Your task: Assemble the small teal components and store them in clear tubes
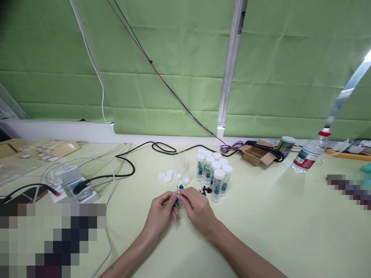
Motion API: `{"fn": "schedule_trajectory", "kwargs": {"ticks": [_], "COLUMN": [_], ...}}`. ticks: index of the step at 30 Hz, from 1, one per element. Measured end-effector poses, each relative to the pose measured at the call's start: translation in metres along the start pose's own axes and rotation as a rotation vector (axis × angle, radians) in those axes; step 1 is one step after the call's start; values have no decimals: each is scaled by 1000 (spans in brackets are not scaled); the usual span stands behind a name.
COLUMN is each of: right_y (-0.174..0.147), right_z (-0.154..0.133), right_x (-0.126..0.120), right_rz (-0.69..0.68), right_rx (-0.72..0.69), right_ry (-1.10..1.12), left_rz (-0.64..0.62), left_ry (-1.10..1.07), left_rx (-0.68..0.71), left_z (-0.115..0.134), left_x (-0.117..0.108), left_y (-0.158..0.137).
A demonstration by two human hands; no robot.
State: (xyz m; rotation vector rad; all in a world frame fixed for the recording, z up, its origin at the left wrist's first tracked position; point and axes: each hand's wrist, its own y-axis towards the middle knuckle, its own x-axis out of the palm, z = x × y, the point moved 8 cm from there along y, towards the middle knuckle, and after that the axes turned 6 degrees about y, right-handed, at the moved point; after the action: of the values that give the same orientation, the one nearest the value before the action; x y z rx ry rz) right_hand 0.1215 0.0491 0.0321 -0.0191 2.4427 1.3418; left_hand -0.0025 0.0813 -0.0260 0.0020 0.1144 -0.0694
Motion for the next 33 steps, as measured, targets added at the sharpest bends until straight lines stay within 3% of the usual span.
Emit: {"fn": "schedule_trajectory", "kwargs": {"ticks": [21, 33], "right_y": [4, 6], "right_z": [0, 3], "right_x": [-13, -15], "right_rz": [112, 78], "right_rx": [-12, -36], "right_ry": [-49, -86], "left_rz": [-7, 28], "left_ry": [-146, -112], "left_rx": [44, 76], "left_z": [7, 14], "left_x": [2, -3], "left_y": [-2, -4]}}
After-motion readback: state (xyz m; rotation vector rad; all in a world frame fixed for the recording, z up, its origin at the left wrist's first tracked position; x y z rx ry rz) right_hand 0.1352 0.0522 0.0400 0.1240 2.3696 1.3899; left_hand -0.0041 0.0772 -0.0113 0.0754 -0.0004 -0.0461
